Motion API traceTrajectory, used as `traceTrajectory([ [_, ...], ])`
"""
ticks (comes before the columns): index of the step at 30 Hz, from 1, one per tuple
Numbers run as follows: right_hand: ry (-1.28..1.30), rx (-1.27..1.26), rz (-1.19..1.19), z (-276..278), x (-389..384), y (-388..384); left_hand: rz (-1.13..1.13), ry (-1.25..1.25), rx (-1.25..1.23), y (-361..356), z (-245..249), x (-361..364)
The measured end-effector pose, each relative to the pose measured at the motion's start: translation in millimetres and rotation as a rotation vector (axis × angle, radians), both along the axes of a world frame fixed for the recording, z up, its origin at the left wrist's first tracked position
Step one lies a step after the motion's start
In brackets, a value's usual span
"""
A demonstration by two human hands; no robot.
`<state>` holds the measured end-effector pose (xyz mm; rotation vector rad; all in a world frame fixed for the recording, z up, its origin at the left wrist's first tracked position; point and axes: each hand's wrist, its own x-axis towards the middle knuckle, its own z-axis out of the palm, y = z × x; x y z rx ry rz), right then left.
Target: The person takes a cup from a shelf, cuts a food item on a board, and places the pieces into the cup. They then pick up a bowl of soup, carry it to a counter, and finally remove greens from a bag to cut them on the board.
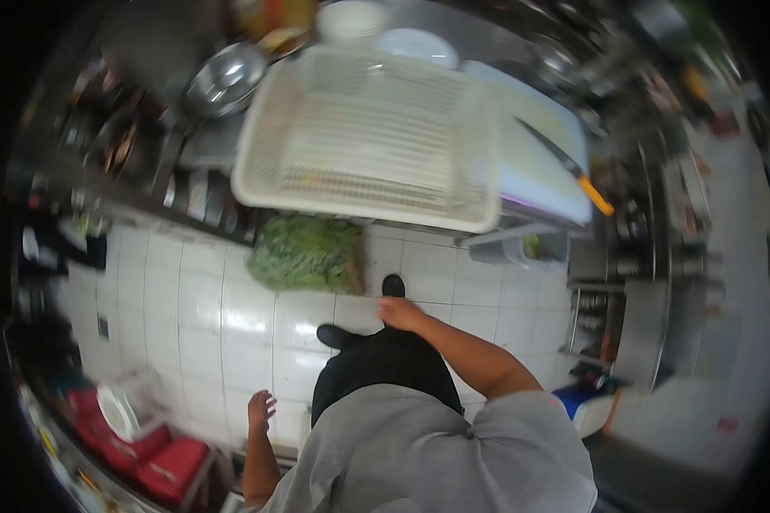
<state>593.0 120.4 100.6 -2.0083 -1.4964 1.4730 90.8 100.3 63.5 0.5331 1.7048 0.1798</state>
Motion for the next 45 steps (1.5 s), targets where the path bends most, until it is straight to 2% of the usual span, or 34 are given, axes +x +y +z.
traceTrajectory([
  [2,0.221,0.169,0.161,48.7,-44.7,44.7,-0.070,-0.003,0.053,23.6,15.3,7.9],
  [3,0.171,0.172,0.380,78.0,-74.4,70.5,-0.075,0.000,0.077,36.2,19.0,13.7],
  [4,0.381,0.255,0.458,91.6,-100.3,84.0,-0.143,-0.008,0.097,46.7,27.5,21.6],
  [5,0.426,0.351,0.626,120.3,-128.7,97.9,-0.150,-0.011,0.138,55.8,38.0,37.1],
  [6,0.334,0.492,0.966,161.7,-155.3,113.6,-0.151,-0.012,0.175,60.6,45.7,52.3],
  [7,0.154,0.455,1.261,212.9,-182.9,119.4,-0.168,-0.030,0.214,61.6,49.4,66.7],
  [9,-0.005,0.446,1.616,273.7,-228.4,114.2,-0.227,-0.089,0.228,68.0,40.4,77.3],
  [11,-0.275,0.400,1.710,331.0,-229.9,93.5,-0.306,-0.102,0.262,62.5,29.5,94.8],
  [12,-0.258,0.440,1.738,326.2,-224.4,86.7,-0.361,-0.116,0.293,54.3,30.9,112.8],
  [14,-0.244,0.769,1.742,307.5,-223.9,81.0,-0.413,-0.102,0.398,20.6,44.6,155.5],
  [15,-0.084,0.864,1.509,312.9,-163.9,66.4,-0.421,-0.095,0.457,4.1,47.7,174.9],
  [16,-0.242,0.764,1.242,257.9,-170.5,45.5,-0.418,-0.073,0.483,-11.9,53.6,182.8],
  [17,-0.132,0.612,1.244,240.1,-133.0,46.0,-0.403,-0.044,0.470,-25.5,58.9,188.0],
  [18,0.085,0.533,1.049,186.0,-90.1,23.3,-0.385,-0.027,0.357,-37.6,70.1,192.4],
  [19,0.121,0.479,0.894,179.5,-39.7,7.3,-0.425,0.023,0.329,-52.6,59.2,187.2],
  [20,0.109,0.187,0.814,172.5,-1.6,-6.2,-0.350,0.009,0.311,-67.2,61.4,190.6],
  [21,0.064,0.122,0.708,134.3,33.7,-28.8,-0.237,0.041,0.325,-82.1,65.6,195.1],
  [22,-0.077,-0.007,0.660,83.5,68.0,-56.5,-0.244,0.075,0.292,-96.9,50.8,184.6],
  [23,-0.183,-0.145,0.659,60.3,95.8,-80.5,-0.256,0.101,0.255,-111.8,32.9,173.2],
  [24,-0.232,-0.061,0.558,13.1,131.1,-129.4,-0.288,0.148,0.211,-122.9,28.6,165.9],
  [25,-0.273,-0.197,0.541,-26.9,161.0,-167.2,-0.332,0.189,0.156,-132.3,26.6,153.5],
  [26,-0.293,-0.301,0.697,-63.7,192.0,-201.4,-0.324,0.195,0.186,-139.6,15.6,139.3],
  [28,-0.166,-0.554,0.241,-69.1,220.5,-258.1,-0.303,0.227,0.149,-135.1,-3.4,114.1],
  [29,-0.140,-0.628,0.232,-72.0,227.3,-268.9,-0.324,0.256,0.115,-130.1,-15.7,100.7],
  [31,0.298,-0.710,-0.256,-48.4,223.8,-266.4,-0.508,0.292,0.217,-106.2,-63.0,71.1],
  [32,0.168,-0.754,-0.281,-30.5,206.0,-241.9,-0.593,0.301,0.293,-93.6,-87.6,59.4],
  [33,0.032,-0.800,-0.306,-4.2,172.3,-213.6,-0.590,0.293,0.201,-66.9,-91.3,60.4],
  [36,0.038,-0.730,-0.266,2.1,115.9,-144.9,-0.573,0.366,0.392,-6.6,-158.3,55.7],
  [38,0.065,-0.652,-0.189,-14.3,79.4,-95.0,-0.394,0.290,0.399,46.9,-163.5,69.9],
  [39,0.065,-0.639,-0.134,-29.8,60.1,-70.5,-0.264,0.257,0.435,66.4,-168.0,77.9],
  [41,0.092,-0.625,0.009,-76.9,17.2,-21.3,0.187,0.120,0.477,89.4,-156.2,106.5],
  [43,0.053,-0.582,0.267,-134.6,-29.4,31.7,0.116,0.219,0.635,81.3,-141.6,127.3],
  [44,-0.071,-0.544,0.444,-163.6,-56.2,62.0,0.018,0.199,0.568,67.2,-148.4,131.1],
  [45,-0.106,-0.514,0.477,-202.7,-77.2,86.3,-0.081,0.176,0.499,47.4,-153.5,135.7],
])
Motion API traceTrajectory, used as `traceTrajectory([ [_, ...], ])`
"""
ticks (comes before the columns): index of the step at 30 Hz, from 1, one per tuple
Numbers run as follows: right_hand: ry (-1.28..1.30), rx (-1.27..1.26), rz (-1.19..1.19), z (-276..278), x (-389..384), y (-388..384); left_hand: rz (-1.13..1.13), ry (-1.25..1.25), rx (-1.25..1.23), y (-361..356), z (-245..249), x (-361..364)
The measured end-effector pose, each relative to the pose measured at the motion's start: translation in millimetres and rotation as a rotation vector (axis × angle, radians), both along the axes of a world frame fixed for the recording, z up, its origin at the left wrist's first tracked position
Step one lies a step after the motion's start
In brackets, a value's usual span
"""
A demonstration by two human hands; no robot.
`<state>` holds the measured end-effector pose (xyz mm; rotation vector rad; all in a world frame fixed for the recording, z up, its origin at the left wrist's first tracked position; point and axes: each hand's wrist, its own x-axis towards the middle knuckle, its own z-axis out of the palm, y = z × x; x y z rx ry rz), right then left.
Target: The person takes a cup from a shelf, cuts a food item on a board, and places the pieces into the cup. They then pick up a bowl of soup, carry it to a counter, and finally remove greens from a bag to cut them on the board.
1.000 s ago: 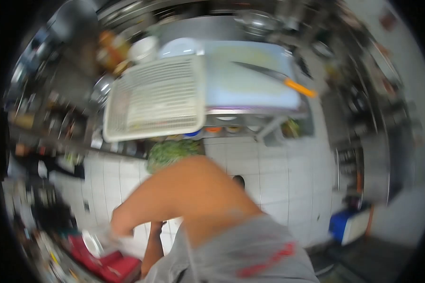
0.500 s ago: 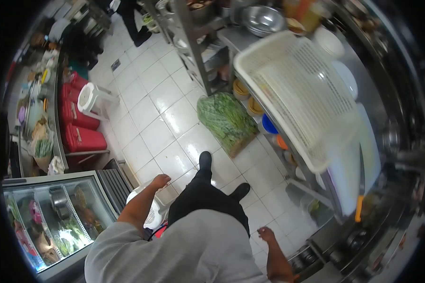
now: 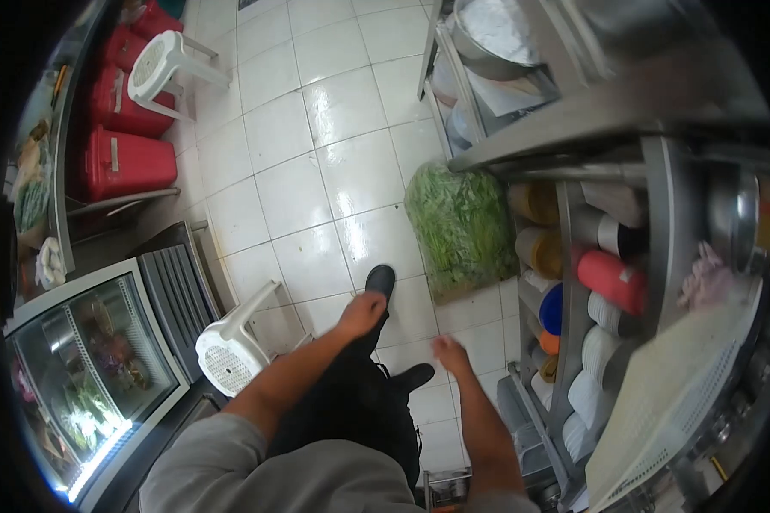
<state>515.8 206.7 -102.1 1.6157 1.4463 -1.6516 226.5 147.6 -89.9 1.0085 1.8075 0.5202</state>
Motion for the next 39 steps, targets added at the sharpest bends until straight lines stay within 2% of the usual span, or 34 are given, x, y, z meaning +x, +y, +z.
traceTrajectory([
  [1,-0.050,0.031,0.104,-21.0,-33.1,35.2,-0.046,0.101,-0.020,-19.1,3.8,2.5],
  [2,0.037,0.065,0.088,-79.9,-41.0,57.5,-0.095,0.203,-0.040,-40.3,9.4,4.3],
  [3,0.089,0.136,0.055,-74.5,-82.5,95.9,-0.084,0.233,-0.079,-67.3,2.3,7.8],
  [4,-0.013,0.200,0.194,-74.3,-118.9,135.2,-0.073,0.265,-0.113,-88.7,-7.5,8.8],
  [5,-0.029,0.303,0.146,-90.2,-147.5,161.1,-0.130,0.300,-0.130,-103.8,-4.0,7.3],
  [6,-0.046,0.404,0.099,-108.5,-171.1,183.1,-0.185,0.333,-0.149,-107.6,3.4,2.7],
  [8,0.063,0.571,0.149,-162.6,-198.3,223.3,-0.126,0.342,-0.113,-94.6,7.2,-9.6],
  [10,-0.110,0.736,0.355,-153.4,-238.9,251.6,-0.067,0.347,-0.094,-93.0,7.1,-14.8],
  [13,-0.103,0.713,0.370,-194.4,-253.5,286.9,0.065,0.302,-0.132,-93.8,-1.0,-22.3],
  [15,-0.128,0.532,0.212,-213.5,-255.9,302.1,0.079,0.281,-0.122,-88.9,-2.9,-23.9],
  [16,-0.125,0.528,0.217,-218.6,-258.8,304.5,0.083,0.282,-0.127,-84.3,-2.4,-25.7],
  [18,-0.196,0.537,0.348,-209.4,-259.7,308.0,0.064,0.285,-0.128,-78.4,3.1,-26.1],
  [22,-0.305,0.431,0.388,-200.7,-260.8,310.5,0.068,0.308,-0.126,-72.5,0.1,-25.3],
  [24,-0.318,0.507,0.595,-209.1,-249.3,301.3,0.085,0.296,-0.094,-70.8,-1.6,-25.2],
  [25,-0.318,0.505,0.592,-212.8,-244.2,293.2,0.082,0.297,-0.095,-70.0,-1.1,-26.1],
  [27,-0.300,0.401,0.707,-203.5,-230.7,275.9,0.053,0.299,-0.107,-65.5,0.1,-25.0],
  [29,-0.224,0.524,0.606,-177.9,-206.8,250.0,0.059,0.285,-0.101,-64.4,-1.8,-20.9],
  [32,-0.201,0.568,0.647,-129.4,-166.7,215.1,0.060,0.278,-0.071,-71.6,-5.5,-17.6],
  [34,-0.181,0.571,0.467,-99.4,-138.2,192.9,0.111,0.245,-0.059,-76.8,-11.4,-18.3],
  [36,-0.280,0.429,0.455,-61.1,-116.3,163.7,0.109,0.261,-0.024,-85.7,-12.4,-16.3],
  [39,-0.254,0.368,0.411,-20.5,-74.8,105.8,0.099,0.273,-0.070,-102.3,-5.5,-3.9],
])
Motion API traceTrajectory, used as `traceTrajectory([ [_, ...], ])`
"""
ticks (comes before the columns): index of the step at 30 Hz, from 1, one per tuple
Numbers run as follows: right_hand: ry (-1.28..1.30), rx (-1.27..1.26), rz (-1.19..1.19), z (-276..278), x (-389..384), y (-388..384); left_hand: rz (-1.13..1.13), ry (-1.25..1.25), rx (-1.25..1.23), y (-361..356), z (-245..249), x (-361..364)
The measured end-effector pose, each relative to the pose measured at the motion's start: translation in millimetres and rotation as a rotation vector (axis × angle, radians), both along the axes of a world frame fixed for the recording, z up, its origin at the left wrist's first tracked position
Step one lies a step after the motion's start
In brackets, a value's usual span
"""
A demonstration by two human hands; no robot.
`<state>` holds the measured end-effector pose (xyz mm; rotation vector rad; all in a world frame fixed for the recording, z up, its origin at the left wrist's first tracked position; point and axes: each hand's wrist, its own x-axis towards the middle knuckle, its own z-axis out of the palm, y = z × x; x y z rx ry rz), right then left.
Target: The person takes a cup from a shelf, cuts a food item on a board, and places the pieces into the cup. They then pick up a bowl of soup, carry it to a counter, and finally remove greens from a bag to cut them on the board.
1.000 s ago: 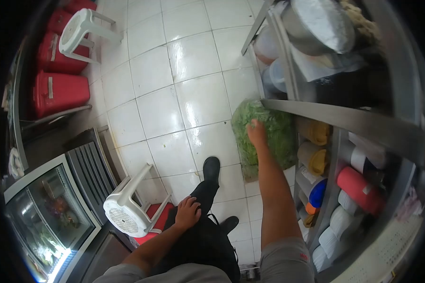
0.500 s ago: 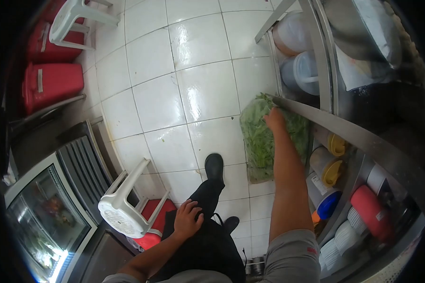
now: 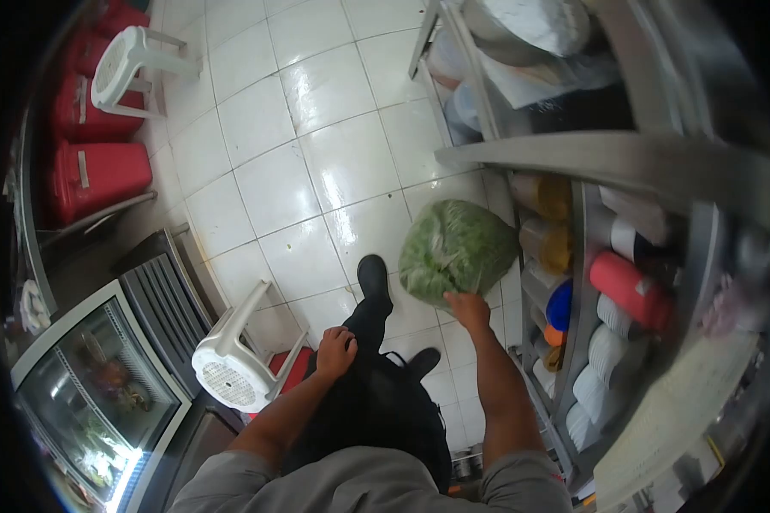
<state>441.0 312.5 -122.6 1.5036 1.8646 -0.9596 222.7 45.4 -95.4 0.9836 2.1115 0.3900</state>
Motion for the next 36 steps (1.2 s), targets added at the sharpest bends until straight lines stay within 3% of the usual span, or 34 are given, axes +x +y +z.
traceTrajectory([
  [8,0.068,-0.019,0.259,66.9,114.0,-103.0,-0.019,0.017,-0.009,-55.0,49.8,8.4],
  [12,0.300,0.102,0.298,92.9,154.6,-115.5,-0.060,0.087,0.116,-73.9,78.5,27.1],
  [15,0.354,0.031,0.209,161.2,170.8,-117.1,-0.017,0.024,0.224,-62.9,116.7,88.3],
  [20,0.522,0.047,0.285,214.0,213.6,-163.0,-0.189,-0.203,0.362,-37.0,128.6,209.6],
  [22,0.545,0.044,0.297,239.9,224.5,-187.6,-0.207,-0.173,0.048,-40.9,136.0,248.3],
  [25,0.564,0.101,0.301,270.8,235.0,-197.0,-0.081,-0.376,-0.031,-27.5,178.9,258.2],
  [28,0.604,0.058,0.245,302.6,252.5,-210.2,-0.054,-0.672,-0.047,-19.5,179.2,255.9],
  [32,0.670,0.075,0.144,313.3,286.8,-246.1,-0.269,-0.748,-0.268,-11.1,210.9,265.4],
  [36,0.604,0.008,-0.078,345.0,315.5,-279.1,-0.341,-0.932,-0.203,-25.8,253.9,284.9],
])
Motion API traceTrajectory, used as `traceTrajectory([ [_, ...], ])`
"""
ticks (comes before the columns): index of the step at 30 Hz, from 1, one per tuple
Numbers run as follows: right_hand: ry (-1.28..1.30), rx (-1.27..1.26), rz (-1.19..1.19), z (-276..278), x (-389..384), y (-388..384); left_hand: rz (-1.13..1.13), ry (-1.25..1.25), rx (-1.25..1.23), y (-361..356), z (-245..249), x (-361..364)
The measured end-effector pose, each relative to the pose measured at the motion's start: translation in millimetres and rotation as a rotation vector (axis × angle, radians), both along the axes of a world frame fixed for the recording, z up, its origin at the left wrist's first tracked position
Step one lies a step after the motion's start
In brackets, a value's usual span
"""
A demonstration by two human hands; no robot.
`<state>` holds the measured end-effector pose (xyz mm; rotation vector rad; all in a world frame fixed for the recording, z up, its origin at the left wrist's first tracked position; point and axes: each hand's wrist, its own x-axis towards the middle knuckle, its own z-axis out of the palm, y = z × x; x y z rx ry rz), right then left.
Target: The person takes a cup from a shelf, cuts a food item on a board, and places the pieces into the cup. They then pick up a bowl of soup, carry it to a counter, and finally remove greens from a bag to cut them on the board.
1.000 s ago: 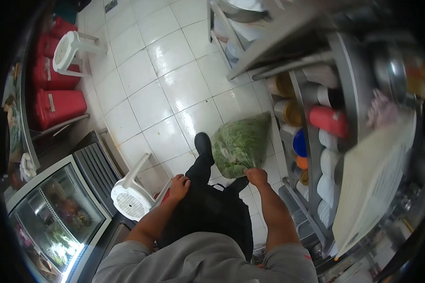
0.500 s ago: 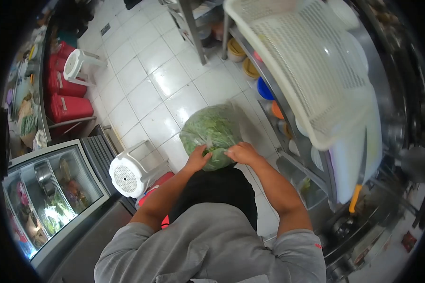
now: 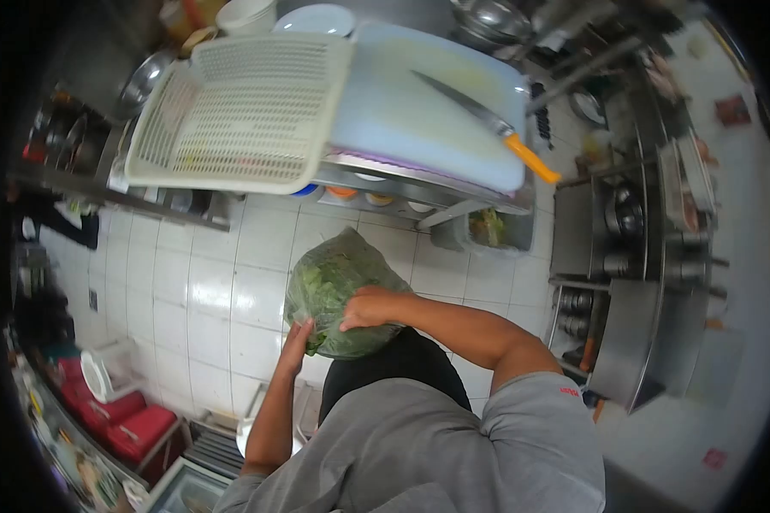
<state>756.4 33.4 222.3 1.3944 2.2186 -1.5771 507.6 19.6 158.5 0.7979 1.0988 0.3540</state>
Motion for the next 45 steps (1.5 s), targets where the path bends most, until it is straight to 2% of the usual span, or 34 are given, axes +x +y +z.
traceTrajectory([
  [1,0.063,0.046,-0.119,6.1,9.3,-10.1,-0.036,-0.006,0.012,-1.4,7.9,7.5],
  [2,0.126,0.090,-0.233,11.1,20.4,-18.4,0.031,-0.056,0.002,-2.3,15.1,18.1],
  [3,0.117,0.104,-0.262,16.3,30.2,-27.1,0.099,-0.108,-0.007,-4.5,28.2,29.4],
  [5,0.039,0.085,-0.476,25.4,45.8,-46.1,0.082,-0.138,-0.023,-6.1,56.9,50.0],
  [6,0.047,0.092,-0.487,29.1,51.1,-59.3,0.097,-0.142,-0.051,-8.3,69.3,60.8],
  [8,0.024,0.017,-0.746,34.9,62.2,-82.9,0.123,-0.142,-0.053,-13.4,91.2,81.7],
  [9,0.041,0.022,-0.742,28.1,63.9,-97.6,0.127,-0.129,-0.041,-17.3,90.4,84.9],
  [11,0.160,0.092,-0.925,-1.7,57.0,-136.5,0.051,-0.144,0.079,-22.2,78.8,95.5],
  [13,0.231,0.145,-1.002,-23.3,45.5,-167.8,0.100,-0.136,0.087,-33.5,75.6,104.5],
  [15,0.385,-0.050,-1.091,-29.3,45.2,-185.7,0.239,-0.107,-0.014,-43.1,69.5,109.4],
  [16,0.495,-0.175,-1.109,-31.4,52.7,-193.4,0.255,-0.109,0.007,-47.1,66.4,112.5],
  [17,0.508,-0.169,-1.089,-27.9,65.8,-197.3,0.279,-0.043,-0.010,-54.2,64.3,112.0],
  [19,0.580,-0.164,-1.239,-21.1,95.8,-206.1,0.310,0.033,-0.006,-64.4,68.0,111.1],
  [21,0.620,-0.087,-1.341,-24.1,139.8,-211.2,0.226,0.144,0.000,-79.4,80.6,116.5],
  [24,0.679,-0.015,-1.303,-8.6,205.6,-206.2,0.197,0.198,0.128,-89.5,116.4,126.6],
  [25,0.654,-0.074,-1.314,-7.4,221.7,-204.3,0.154,0.220,0.185,-91.7,130.6,128.5],
  [27,0.639,-0.123,-1.317,-8.4,233.8,-202.9,0.186,0.240,0.353,-91.4,181.6,137.9],
  [29,0.626,-0.275,-1.385,-16.5,241.1,-200.6,0.229,0.359,0.456,-90.9,228.0,134.9],
  [31,0.596,-0.211,-1.330,-22.3,247.4,-186.7,0.272,0.379,0.762,-96.1,269.7,124.7],
  [33,0.432,0.550,-1.092,-18.0,260.7,-155.8,0.431,0.364,0.879,-109.8,313.5,119.0],
  [35,0.344,0.683,-1.172,42.1,276.5,-112.4,0.702,0.217,0.870,-117.3,333.2,109.8],
  [37,0.203,1.201,-1.071,86.7,295.5,-71.3,0.716,0.100,0.887,-125.2,360.3,104.6],
  [41,0.283,1.175,-1.060,122.8,301.8,-38.6,0.827,0.013,0.917,-138.3,392.7,105.2],
  [43,0.603,0.604,-1.001,109.3,287.7,-50.4,0.853,0.100,0.994,-140.5,394.2,95.0],
  [45,0.627,0.349,-0.941,61.8,272.0,-69.1,0.888,0.064,0.998,-138.8,392.0,93.0],
])
